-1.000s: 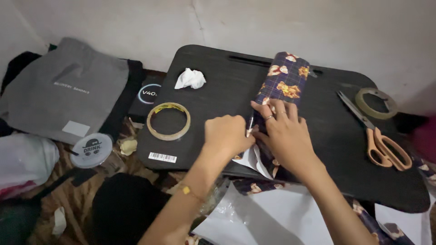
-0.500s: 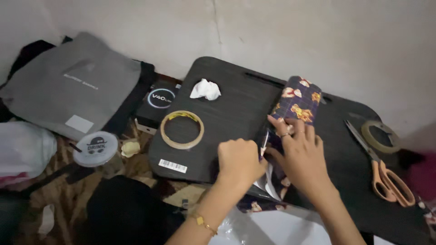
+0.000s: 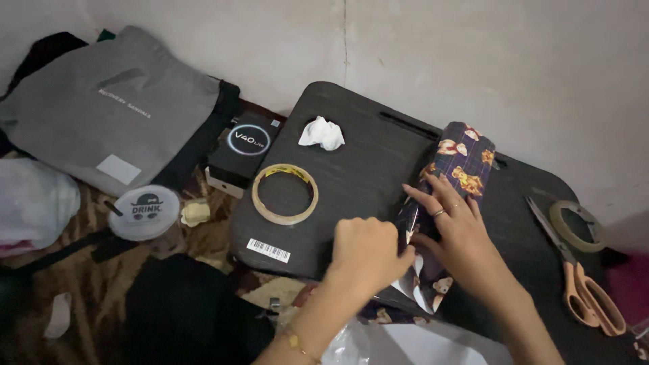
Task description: The person wraps a cylindrical object with patterned wrapping paper on a small black table. They fold the paper around the object, secure it with clear tape, and use scissors to trim excess paper.
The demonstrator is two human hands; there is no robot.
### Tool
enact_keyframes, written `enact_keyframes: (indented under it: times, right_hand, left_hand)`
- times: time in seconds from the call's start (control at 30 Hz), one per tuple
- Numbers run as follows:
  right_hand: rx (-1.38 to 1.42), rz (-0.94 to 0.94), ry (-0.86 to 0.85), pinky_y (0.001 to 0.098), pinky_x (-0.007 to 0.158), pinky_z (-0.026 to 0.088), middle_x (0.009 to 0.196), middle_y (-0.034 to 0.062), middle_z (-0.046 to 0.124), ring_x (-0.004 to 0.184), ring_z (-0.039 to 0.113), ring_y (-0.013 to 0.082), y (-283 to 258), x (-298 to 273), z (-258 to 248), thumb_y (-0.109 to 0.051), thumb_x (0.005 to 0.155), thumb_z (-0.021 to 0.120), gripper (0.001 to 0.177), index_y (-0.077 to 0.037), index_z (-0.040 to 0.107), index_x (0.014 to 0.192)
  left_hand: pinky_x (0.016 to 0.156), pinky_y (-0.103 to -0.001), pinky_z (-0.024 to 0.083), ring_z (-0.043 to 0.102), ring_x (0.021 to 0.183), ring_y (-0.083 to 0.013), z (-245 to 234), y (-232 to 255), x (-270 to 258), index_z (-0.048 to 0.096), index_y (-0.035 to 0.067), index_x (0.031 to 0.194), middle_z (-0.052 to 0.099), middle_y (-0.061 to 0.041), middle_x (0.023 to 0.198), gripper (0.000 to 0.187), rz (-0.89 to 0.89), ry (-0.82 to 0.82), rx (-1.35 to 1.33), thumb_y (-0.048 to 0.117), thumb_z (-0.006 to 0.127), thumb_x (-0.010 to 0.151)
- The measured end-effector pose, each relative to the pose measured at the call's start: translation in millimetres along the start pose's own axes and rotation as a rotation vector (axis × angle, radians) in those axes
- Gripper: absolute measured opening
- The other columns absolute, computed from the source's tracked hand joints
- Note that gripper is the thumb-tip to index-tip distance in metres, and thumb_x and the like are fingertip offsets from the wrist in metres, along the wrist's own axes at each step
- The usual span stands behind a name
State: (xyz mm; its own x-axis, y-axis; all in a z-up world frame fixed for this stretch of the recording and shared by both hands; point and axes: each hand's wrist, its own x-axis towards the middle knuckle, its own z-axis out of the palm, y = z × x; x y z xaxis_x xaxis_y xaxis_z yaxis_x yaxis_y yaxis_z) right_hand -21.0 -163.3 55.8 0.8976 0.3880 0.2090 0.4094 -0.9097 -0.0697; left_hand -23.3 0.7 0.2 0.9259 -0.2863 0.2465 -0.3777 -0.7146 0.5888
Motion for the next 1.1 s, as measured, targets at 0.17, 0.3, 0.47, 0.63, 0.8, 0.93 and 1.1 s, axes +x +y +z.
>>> enact_keyframes:
  times: [0.17, 0.3, 0.47, 0.63, 0.8, 0.93, 1.1]
  right_hand:
    - [0.211, 0.226, 0.168, 0.0360, 0.089, 0.055, 0.148, 0.0076, 0.055, 0.106, 0.065, 0.0242, -20.6, -36.8, 9.8, -0.017, 0.079, 0.080, 0.064, -0.019, 0.061, 0.140]
    - [0.026, 0.178, 0.482, 0.0331, 0.084, 0.058, 0.127, 0.0089, 0.068, 0.108, 0.072, 0.0233, -34.4, -80.2, 36.6, -0.017, 0.073, 0.082, 0.044, -0.014, 0.073, 0.116]
    - [0.067, 0.170, 0.410, 0.0372, 0.089, 0.058, 0.112, 0.0038, 0.075, 0.105, 0.073, 0.0183, -28.1, -106.4, 60.0, -0.016, 0.072, 0.083, 0.038, -0.017, 0.076, 0.110]
    - [-0.136, 0.089, 0.353, 0.0460, 0.102, 0.049, 0.120, 0.0038, 0.070, 0.118, 0.064, 0.0227, -31.4, -115.0, 79.7, -0.025, 0.076, 0.078, 0.049, -0.029, 0.071, 0.124]
    - [-0.291, 0.314, 0.195, 0.0582, 0.108, 0.033, 0.129, 0.0037, 0.054, 0.123, 0.052, 0.0238, -42.6, -123.1, 94.4, -0.051, 0.073, 0.073, 0.064, -0.047, 0.062, 0.136]
    - [-0.365, 0.192, 0.385, 0.0639, 0.113, 0.033, 0.135, 0.0048, 0.052, 0.126, 0.051, 0.0226, -34.4, -129.7, 94.8, -0.057, 0.079, 0.068, 0.056, -0.052, 0.061, 0.135]
    - [-0.281, 0.071, 0.446, 0.0608, 0.108, 0.038, 0.136, 0.0055, 0.054, 0.132, 0.050, 0.0236, -4.0, -140.9, 68.9, -0.039, 0.077, 0.074, 0.053, -0.049, 0.063, 0.127]
  left_hand:
    - [0.064, -0.050, 0.054, 0.071, 0.067, -0.0377, -9.7, -17.2, -4.9, 0.073, 0.007, 0.074, 0.071, -0.018, 0.069, 0.034, 0.134, 0.040, -0.090, 0.039, 0.069, 0.083]
    - [0.066, -0.051, 0.054, 0.071, 0.069, -0.0376, -10.1, -19.5, -6.1, 0.074, 0.008, 0.074, 0.071, -0.016, 0.070, 0.034, 0.143, 0.017, -0.144, 0.038, 0.065, 0.086]
    - [0.069, -0.049, 0.054, 0.071, 0.072, -0.0359, -11.4, -16.9, -0.2, 0.076, 0.010, 0.076, 0.071, -0.014, 0.071, 0.032, 0.098, -0.012, -0.180, 0.037, 0.063, 0.086]
    - [0.071, -0.049, 0.054, 0.071, 0.073, -0.0360, -15.5, -13.2, 1.8, 0.076, 0.010, 0.078, 0.071, -0.015, 0.071, 0.036, 0.008, -0.095, -0.180, 0.040, 0.060, 0.088]
    - [0.073, -0.048, 0.054, 0.071, 0.072, -0.0364, -19.2, -9.0, 1.8, 0.076, 0.010, 0.081, 0.072, -0.015, 0.070, 0.035, -0.020, -0.114, -0.216, 0.039, 0.058, 0.088]
    - [0.072, -0.049, 0.054, 0.071, 0.072, -0.0367, -22.3, -4.6, -6.9, 0.075, 0.008, 0.082, 0.071, -0.016, 0.070, 0.038, 0.003, -0.086, -0.197, 0.040, 0.057, 0.091]
    - [0.069, -0.048, 0.053, 0.068, 0.083, -0.0335, -27.0, 17.6, -33.7, 0.070, 0.004, 0.093, 0.070, -0.014, 0.084, 0.029, 0.119, 0.007, -0.080, 0.032, 0.066, 0.085]
